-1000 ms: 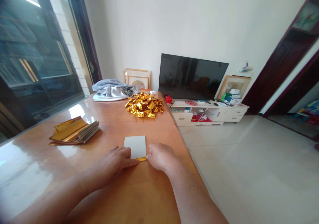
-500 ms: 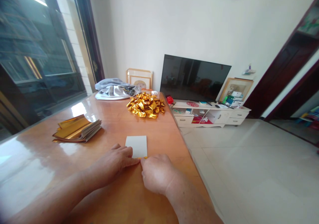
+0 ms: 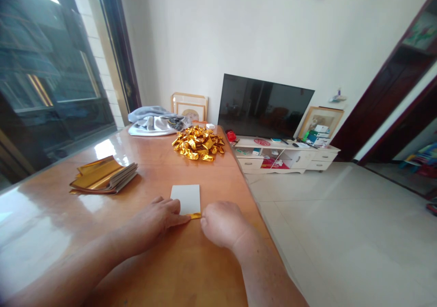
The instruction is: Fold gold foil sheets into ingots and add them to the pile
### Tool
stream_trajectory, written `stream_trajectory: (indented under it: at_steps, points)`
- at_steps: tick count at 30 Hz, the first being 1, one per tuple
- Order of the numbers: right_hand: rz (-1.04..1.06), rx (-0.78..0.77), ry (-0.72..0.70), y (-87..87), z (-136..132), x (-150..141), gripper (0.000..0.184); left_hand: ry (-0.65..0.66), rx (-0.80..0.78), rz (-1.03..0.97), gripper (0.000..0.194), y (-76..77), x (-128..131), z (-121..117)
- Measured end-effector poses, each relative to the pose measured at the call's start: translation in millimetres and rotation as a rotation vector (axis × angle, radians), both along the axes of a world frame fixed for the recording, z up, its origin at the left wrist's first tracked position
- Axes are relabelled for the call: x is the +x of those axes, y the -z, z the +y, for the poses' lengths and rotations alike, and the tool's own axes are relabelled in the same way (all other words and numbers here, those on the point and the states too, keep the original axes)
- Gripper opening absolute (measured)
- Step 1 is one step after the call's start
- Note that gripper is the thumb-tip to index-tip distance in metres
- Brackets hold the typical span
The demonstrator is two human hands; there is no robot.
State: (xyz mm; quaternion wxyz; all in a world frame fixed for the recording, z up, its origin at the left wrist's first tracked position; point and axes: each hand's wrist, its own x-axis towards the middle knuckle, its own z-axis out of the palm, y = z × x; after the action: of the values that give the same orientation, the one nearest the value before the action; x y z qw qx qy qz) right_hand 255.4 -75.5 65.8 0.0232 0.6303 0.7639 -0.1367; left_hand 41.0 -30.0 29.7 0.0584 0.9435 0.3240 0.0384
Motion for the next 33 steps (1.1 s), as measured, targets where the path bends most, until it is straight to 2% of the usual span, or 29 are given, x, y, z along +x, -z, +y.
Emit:
stream_trajectory:
  at_steps: [3,6,9,12,16,21,25,29,33]
  points:
    - [0.311,0.107,0.075,13.9,14,1,0.02,-0.004,0.018,0.02,0.03,1.0,0,0]
    - [0.564,0.035,0.115,34.5,25,-4,0.011,0.008,0.048,0.025,0.031,2.9,-1,0]
    - [0.589,0.009,0.128,53.7,32,-11,0.008,0.035,0.065,0.02,0.033,5.1,-1,1]
    - [0.545,0.006,0.138,62.5,36,-16,0.005,0.031,0.057,0.0,0.035,6.6,-2,1]
    - [0.494,0.001,0.12,59.0,37,-18,0.006,0.005,-0.034,-0.101,0.036,9.8,-8,4]
    - [0.499,-0.091,0.117,55.1,39,-19,0.007,-0.097,-0.1,-0.247,0.023,18.8,-22,15]
    - [0.471,-0.2,0.176,54.1,45,-20,0.012,-0.139,-0.178,-0.244,0.018,23.6,-31,26]
    - [0.408,-0.328,0.205,50.1,51,-24,0.008,-0.178,-0.245,-0.262,0.02,29.6,-37,34]
    - [0.365,-0.356,0.212,46.1,54,-31,0.01,-0.203,-0.32,-0.298,0.024,35.4,-40,39]
